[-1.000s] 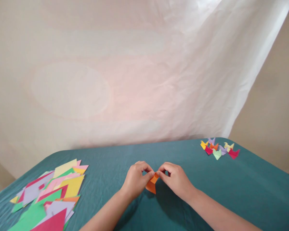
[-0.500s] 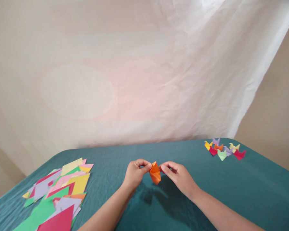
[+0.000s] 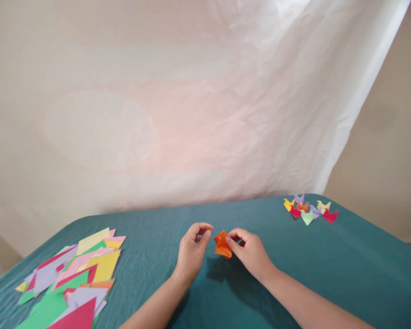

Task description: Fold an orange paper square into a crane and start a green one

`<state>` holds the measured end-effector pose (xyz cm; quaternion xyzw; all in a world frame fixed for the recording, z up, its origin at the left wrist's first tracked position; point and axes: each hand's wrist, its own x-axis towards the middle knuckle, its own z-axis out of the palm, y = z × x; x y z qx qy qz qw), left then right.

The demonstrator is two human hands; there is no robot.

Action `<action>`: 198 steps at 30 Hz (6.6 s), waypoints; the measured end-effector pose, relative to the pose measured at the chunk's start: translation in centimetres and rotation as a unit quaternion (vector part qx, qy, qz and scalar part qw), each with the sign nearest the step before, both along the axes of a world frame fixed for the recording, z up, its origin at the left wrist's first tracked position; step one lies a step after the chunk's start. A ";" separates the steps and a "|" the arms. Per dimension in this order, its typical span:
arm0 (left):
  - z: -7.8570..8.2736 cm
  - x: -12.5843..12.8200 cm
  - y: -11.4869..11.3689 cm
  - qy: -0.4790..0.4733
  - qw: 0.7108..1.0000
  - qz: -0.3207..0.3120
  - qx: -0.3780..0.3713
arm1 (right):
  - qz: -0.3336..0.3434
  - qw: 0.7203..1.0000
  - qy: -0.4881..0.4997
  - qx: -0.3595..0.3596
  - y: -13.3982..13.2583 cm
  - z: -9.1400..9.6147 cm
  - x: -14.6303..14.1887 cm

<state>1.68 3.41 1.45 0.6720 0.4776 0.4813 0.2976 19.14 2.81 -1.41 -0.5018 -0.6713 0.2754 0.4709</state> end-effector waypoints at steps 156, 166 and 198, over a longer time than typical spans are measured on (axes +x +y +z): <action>-1.4 -1.0 1.5 0.032 0.984 -0.133 -0.114 | 0.090 0.989 -0.089 0.071 0.0 -0.2 0.3; -1.4 -1.3 1.3 0.052 0.978 -0.165 -0.117 | 0.090 0.981 -0.132 0.112 -0.1 -0.4 0.2; -0.7 -1.6 1.2 0.165 0.982 -0.037 0.081 | 0.076 0.967 -0.154 0.188 0.5 -0.7 0.9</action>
